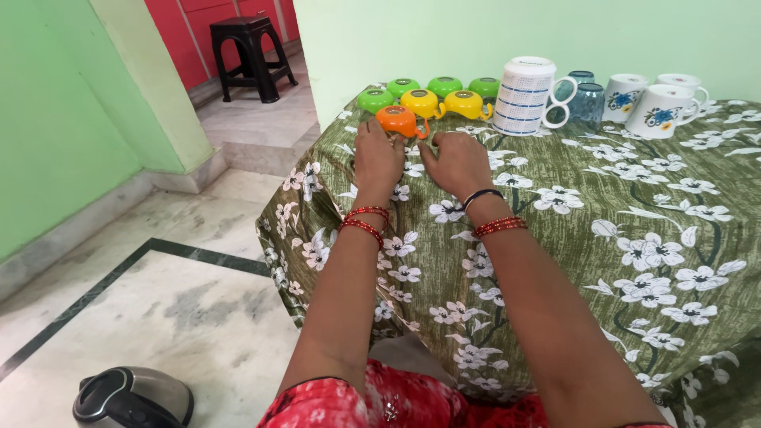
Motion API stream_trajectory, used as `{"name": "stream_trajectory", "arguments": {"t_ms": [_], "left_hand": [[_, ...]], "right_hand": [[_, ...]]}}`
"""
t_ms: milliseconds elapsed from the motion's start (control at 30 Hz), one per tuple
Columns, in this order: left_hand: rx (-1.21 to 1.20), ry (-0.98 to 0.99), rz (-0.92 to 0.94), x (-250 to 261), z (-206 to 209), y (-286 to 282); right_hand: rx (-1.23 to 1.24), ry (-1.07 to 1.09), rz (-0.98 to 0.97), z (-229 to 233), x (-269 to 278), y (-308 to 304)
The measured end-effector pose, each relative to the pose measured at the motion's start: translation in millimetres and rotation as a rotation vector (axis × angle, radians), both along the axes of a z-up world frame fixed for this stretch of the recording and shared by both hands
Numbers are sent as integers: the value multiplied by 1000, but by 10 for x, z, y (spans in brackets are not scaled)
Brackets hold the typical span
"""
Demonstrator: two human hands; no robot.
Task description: The person arranges several colorful cups on a floral tablecloth, then picks up a stainless steel kettle and wipes it with a cloth. The person places the cleaned kettle on the table next to the cups.
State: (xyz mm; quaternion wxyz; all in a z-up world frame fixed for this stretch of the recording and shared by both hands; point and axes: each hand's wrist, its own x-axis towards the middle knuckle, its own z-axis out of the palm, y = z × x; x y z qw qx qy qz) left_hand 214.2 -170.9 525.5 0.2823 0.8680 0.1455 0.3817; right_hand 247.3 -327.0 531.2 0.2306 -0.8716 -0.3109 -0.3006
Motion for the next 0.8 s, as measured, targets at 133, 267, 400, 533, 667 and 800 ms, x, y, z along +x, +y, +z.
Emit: {"name": "stream_trajectory", "arguments": {"t_ms": [133,267,400,533,667,800], "left_hand": [[16,-120,-17,37,-61,31],[3,-195,-35,67,-133,56],[-11,-262,-56,113,-186,104],[-16,-249,-51,180,-216,132],[-6,-319,-104,155,-249,134],[10,-490,-217,67,-285,126]], "right_hand": [[36,-85,3,18,-46,2],[71,-202,93,1,-59,-2],[101,-363,181,-21,-68,-22],[164,-477,238,3,-115,-44],[186,-554,257,13,-161,-55],[183,-559,265,17,-146,-59]]}}
